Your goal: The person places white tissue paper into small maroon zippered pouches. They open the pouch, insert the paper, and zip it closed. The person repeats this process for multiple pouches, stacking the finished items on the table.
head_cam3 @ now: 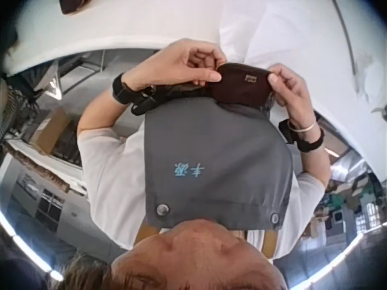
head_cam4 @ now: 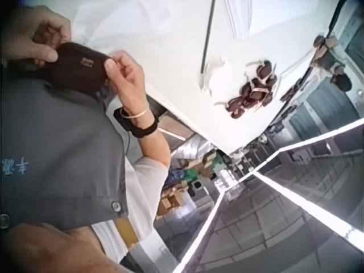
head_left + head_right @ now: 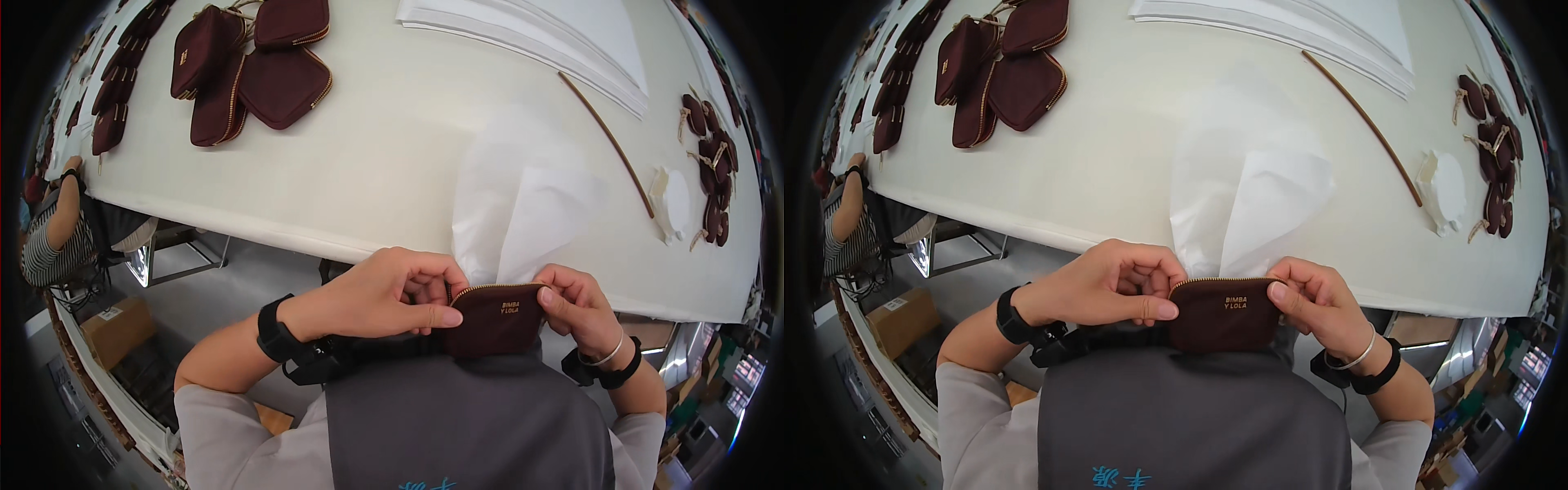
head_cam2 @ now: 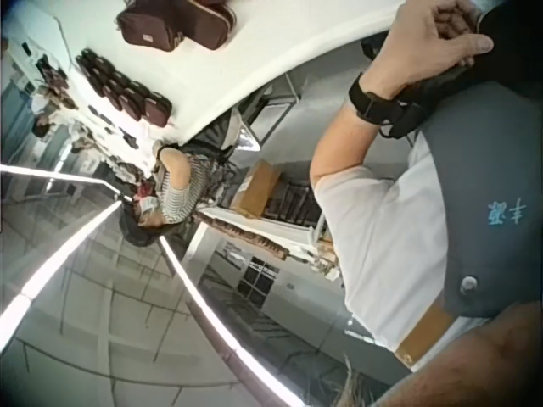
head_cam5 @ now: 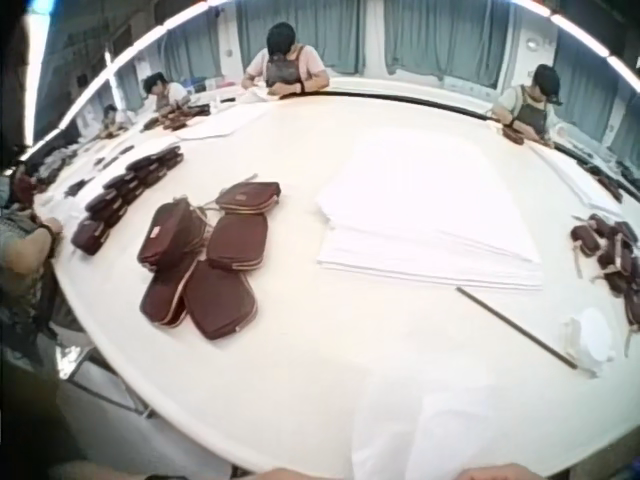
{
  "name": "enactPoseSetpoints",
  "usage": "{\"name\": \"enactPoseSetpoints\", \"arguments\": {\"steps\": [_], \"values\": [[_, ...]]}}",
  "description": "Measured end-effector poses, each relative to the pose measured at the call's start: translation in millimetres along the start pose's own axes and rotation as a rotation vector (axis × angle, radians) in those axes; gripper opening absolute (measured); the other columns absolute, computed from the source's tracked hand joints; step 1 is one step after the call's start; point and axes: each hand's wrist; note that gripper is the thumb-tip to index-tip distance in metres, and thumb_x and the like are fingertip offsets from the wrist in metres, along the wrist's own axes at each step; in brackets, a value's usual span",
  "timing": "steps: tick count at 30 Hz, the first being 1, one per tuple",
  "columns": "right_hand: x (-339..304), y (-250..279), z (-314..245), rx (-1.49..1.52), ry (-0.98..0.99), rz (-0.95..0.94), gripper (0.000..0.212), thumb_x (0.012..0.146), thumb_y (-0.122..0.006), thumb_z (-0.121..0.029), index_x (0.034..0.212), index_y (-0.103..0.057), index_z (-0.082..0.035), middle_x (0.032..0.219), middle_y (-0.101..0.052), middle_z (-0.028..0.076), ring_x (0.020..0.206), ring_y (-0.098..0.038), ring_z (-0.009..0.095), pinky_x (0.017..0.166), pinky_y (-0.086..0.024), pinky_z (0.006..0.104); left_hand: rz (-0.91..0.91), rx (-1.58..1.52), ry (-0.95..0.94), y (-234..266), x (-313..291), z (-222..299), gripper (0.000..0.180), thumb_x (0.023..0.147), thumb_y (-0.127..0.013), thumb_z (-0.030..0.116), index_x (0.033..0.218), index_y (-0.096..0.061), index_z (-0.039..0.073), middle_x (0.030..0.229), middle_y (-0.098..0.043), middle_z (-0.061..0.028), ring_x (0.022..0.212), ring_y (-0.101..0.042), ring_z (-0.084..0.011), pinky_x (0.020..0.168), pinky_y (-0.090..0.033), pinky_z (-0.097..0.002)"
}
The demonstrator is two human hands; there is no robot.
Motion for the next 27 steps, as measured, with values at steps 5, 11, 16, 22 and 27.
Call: {"name": "enactPoseSetpoints", "arguments": {"steps": [5,11,16,22,27], "values": [[-14,-14,-1,-1.087,0.726,0.231,0.023,0.083,-0.081,-0.018,0.095,-0.068,-0.004,0.075,-0.057,0.005,0.058,-0.052,0.019,0.055,-0.043,0.0307,0.145,0.233,-0.122,-10,6,4,0.015,0.088,-0.08,0.013,0.092,-0.071,0.002,0.079,-0.065,0.0012,0.07,-0.058,-0.0042,0.061,-0.046,-0.0206],[-8,-36,-2,-0.939,0.797,0.08,0.034,0.077,-0.085,-0.021,0.102,-0.068,-0.004,0.089,-0.068,0.008,0.072,-0.064,0.026,0.065,-0.051,0.0331,0.048,0.26,-0.179,-26,16,21,0.016,0.082,-0.085,0.012,0.087,-0.073,0.003,0.08,-0.069,0.0007,0.071,-0.059,-0.0025,0.062,-0.048,-0.0199],[-6,-28,3,-0.499,0.466,-0.159,0.032,0.086,-0.077,-0.005,0.116,-0.065,-0.006,0.094,-0.073,0.006,0.082,-0.069,0.013,0.074,-0.052,0.0254,0.086,0.189,-0.111,-32,18,19,0.017,0.079,-0.087,0.01,0.085,-0.074,0.003,0.079,-0.071,-0.0002,0.071,-0.063,-0.0036,0.064,-0.05,-0.0193],[-11,-33,-1,-0.48,0.427,-0.129,0.026,0.084,-0.077,-0.005,0.11,-0.07,-0.004,0.093,-0.075,0.008,0.08,-0.072,0.017,0.074,-0.055,0.0259,0.08,0.284,-0.279,-35,17,11,0.018,0.077,-0.089,0.012,0.083,-0.074,0.004,0.076,-0.072,-0.0011,0.069,-0.065,-0.0049,0.063,-0.05,-0.0194],[-16,-34,6,-0.714,0.664,-0.082,0.023,0.082,-0.078,-0.008,0.105,-0.073,-0.005,0.09,-0.075,0.01,0.078,-0.073,0.025,0.068,-0.056,0.0291,-0.075,0.386,-0.271,-31,15,7,0.024,0.079,-0.088,0.02,0.091,-0.074,0.005,0.068,-0.067,0.0007,0.06,-0.059,-0.0055,0.056,-0.046,-0.021]]}}
Point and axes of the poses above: each hand's wrist, its own x-axis towards the middle knuckle, its own y-axis out of the back of the hand, z = x × y
